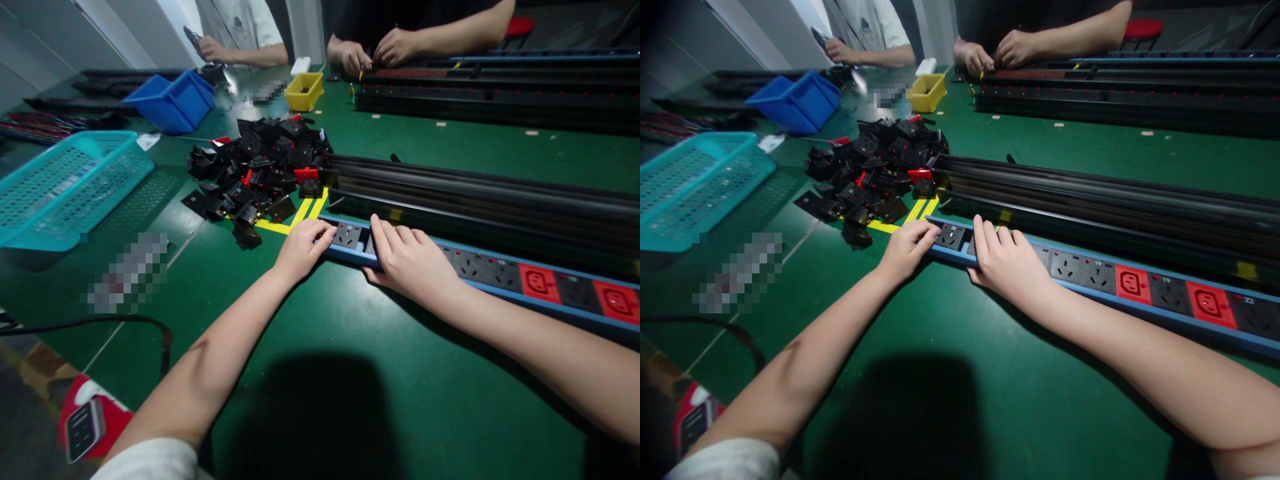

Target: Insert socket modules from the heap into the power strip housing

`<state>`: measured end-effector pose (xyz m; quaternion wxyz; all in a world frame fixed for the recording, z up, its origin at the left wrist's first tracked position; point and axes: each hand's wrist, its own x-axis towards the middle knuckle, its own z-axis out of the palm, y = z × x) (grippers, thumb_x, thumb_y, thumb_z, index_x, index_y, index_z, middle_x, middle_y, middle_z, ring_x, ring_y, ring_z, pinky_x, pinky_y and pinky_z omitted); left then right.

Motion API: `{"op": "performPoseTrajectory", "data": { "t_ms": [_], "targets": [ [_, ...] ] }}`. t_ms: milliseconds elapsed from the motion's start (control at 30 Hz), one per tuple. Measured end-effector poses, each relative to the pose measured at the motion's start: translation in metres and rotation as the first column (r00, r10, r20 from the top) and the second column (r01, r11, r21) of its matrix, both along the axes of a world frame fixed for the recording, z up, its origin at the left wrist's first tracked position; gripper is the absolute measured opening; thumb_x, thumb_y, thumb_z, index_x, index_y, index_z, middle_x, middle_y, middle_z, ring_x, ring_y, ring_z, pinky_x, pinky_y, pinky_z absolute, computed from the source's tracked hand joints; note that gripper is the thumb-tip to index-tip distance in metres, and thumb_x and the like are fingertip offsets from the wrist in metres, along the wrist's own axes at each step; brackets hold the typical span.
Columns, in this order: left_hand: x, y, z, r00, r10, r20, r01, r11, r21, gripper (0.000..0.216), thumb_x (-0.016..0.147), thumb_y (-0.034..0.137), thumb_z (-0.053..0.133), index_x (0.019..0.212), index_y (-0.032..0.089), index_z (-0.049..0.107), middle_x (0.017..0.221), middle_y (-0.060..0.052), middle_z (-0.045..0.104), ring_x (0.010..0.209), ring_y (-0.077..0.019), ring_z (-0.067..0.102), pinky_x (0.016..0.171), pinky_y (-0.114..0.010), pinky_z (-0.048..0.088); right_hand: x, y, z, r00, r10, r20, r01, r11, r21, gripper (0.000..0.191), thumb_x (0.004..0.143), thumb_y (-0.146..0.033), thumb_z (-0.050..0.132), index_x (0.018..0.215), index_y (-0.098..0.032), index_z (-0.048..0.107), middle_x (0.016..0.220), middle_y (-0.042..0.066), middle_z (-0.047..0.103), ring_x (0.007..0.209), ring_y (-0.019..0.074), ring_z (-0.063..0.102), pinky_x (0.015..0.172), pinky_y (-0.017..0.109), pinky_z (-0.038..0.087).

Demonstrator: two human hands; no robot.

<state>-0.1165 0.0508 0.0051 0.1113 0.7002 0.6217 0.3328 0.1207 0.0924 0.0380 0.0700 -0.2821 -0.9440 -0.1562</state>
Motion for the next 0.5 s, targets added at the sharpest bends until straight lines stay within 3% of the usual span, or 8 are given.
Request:
{"op": "performPoseTrajectory", "data": {
  "t_ms": [133, 300, 500],
  "targets": [
    [-0.0008, -0.0005, -0.0013, 0.99, -0.112, -0.086, 0.115, 0.993, 0.027, 0.048, 0.102, 0.051, 0.036, 0.098, 0.019, 0.072, 0.091, -0.008, 0.07, 0.09, -0.0209, 0.064, 0.087, -0.035, 0.047, 0.0006, -0.0001, 0.0003, 1.0, 0.006, -0.008, -0.006, 1.0, -0.009, 0.075, 0.095, -0.036, 0.049, 0.151, 0.011, 0.031, 0.136, 0.029, 0.059, 0.101, 0.0333, 0.06, 0.079, 0.04, 0.043],
    [-0.0037, 0.002, -0.0048, 0.969, -0.208, -0.131, 0.218, 0.974, 0.065, 0.061, 0.081, 0.071, 0.06, 0.109, 0.017, 0.069, 0.097, -0.01, 0.069, 0.094, -0.0238, 0.064, 0.083, -0.035, 0.05, 0.0008, -0.0004, 0.0001, 1.0, 0.001, 0.009, -0.001, 1.0, 0.001, 0.074, 0.096, -0.037, 0.046, 0.15, 0.011, 0.031, 0.138, 0.029, 0.058, 0.101, 0.0333, 0.06, 0.078, 0.041, 0.042],
    [-0.0027, 0.0001, -0.0067, 0.979, -0.166, -0.12, 0.171, 0.985, 0.037, 0.061, 0.076, 0.063, 0.073, 0.117, 0.02, 0.063, 0.097, -0.007, 0.068, 0.091, -0.0216, 0.066, 0.082, -0.033, 0.052, 0.0006, 0.0002, 0.0002, 1.0, 0.0, 0.007, 0.0, 1.0, 0.0, 0.075, 0.095, -0.037, 0.048, 0.15, 0.011, 0.031, 0.136, 0.029, 0.059, 0.1, 0.0329, 0.06, 0.078, 0.04, 0.042]
  ]
}}
